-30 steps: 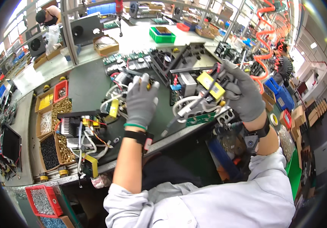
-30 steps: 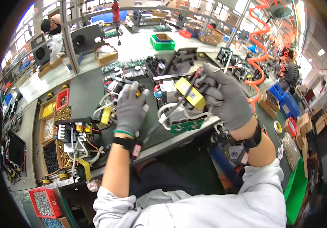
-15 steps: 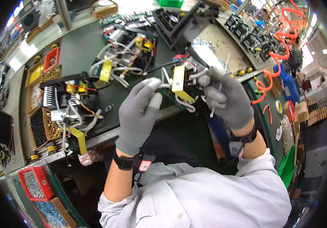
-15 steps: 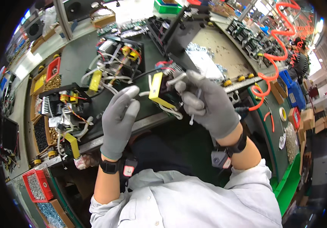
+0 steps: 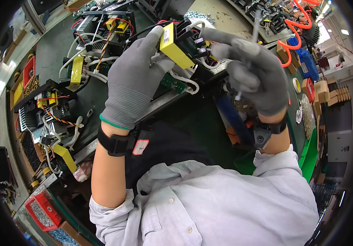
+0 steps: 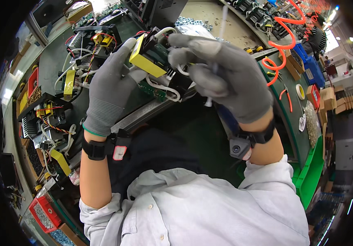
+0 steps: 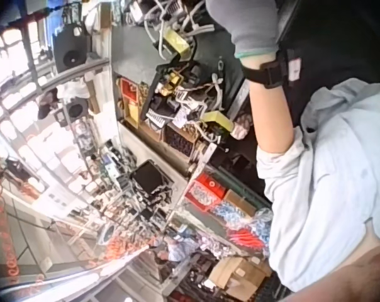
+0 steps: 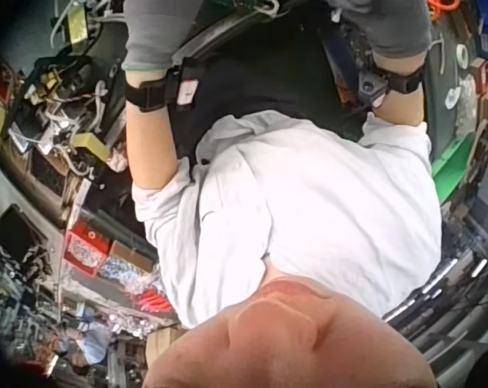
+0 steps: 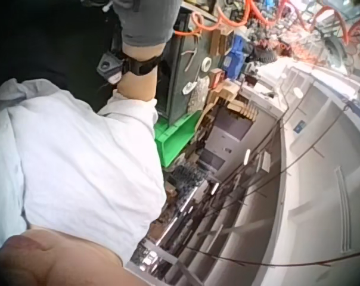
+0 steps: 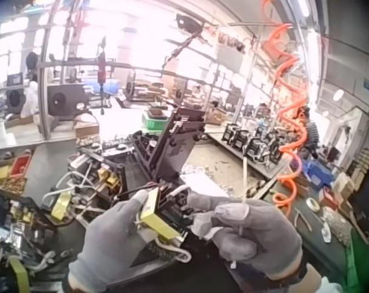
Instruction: Assembling components and internal wiring for an electronic inverter unit on a factory assembly line.
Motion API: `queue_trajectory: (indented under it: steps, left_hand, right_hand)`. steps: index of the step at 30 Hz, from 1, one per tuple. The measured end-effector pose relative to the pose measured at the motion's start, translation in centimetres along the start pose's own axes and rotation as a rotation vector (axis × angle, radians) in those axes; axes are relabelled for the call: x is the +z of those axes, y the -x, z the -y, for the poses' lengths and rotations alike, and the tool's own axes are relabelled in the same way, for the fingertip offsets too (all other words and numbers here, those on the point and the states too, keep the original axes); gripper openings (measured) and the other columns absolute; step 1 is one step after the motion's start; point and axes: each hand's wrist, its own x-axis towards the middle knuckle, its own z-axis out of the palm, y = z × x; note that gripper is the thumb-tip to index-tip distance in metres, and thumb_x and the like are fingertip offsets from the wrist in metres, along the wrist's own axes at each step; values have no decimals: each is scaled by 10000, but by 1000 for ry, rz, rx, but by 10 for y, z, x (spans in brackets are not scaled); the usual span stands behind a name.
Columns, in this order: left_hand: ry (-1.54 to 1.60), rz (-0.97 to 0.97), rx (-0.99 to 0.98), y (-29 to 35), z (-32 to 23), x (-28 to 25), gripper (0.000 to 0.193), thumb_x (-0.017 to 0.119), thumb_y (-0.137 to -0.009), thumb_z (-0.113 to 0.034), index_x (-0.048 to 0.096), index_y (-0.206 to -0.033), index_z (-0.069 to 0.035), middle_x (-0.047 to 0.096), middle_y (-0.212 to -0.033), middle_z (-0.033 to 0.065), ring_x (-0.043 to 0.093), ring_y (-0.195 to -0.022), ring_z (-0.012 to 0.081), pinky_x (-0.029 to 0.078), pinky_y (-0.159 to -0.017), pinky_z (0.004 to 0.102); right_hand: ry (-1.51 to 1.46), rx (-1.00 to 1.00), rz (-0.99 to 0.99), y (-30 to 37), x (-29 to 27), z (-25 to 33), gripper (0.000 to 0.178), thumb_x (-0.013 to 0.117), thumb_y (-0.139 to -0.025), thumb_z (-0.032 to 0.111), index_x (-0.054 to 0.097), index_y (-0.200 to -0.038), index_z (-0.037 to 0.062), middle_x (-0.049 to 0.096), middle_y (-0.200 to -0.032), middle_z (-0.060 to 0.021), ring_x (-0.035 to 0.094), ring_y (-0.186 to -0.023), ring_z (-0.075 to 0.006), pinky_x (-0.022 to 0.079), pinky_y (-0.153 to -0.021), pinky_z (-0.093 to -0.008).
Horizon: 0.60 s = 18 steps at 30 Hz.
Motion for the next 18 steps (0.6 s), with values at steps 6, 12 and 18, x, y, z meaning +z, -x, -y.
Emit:
queue_trajectory:
  steps: [6,12,18]
  left_hand:
    - [247,-102,-130,11,-2,10,486,705,-755,-96,572,-1222,-65,644,-986,101,659,-791,218,522,-705,316]
    - [77,-120,-76,55,-24,13,593,641,-755,-44,462,-1318,11,569,-1194,231,605,-880,382,499,-731,407]
    - [12,-40,-53,104,-29,3,579,686,-696,-93,529,-1233,56,588,-1111,217,606,-832,333,486,-708,387]
  right_hand:
    - [711,-300,-464,-3,-9,14,326,567,-939,259,651,-1112,-4,624,-793,-26,479,-653,-35,363,-572,-194]
    - [1574,-602,-323,-33,-27,-30,200,676,-839,129,653,-1004,19,606,-835,-140,606,-711,-259,474,-650,-324]
    - [1503,-730,-411,-34,-33,-51,140,701,-818,54,631,-932,13,602,-797,-121,601,-664,-232,478,-603,-313]
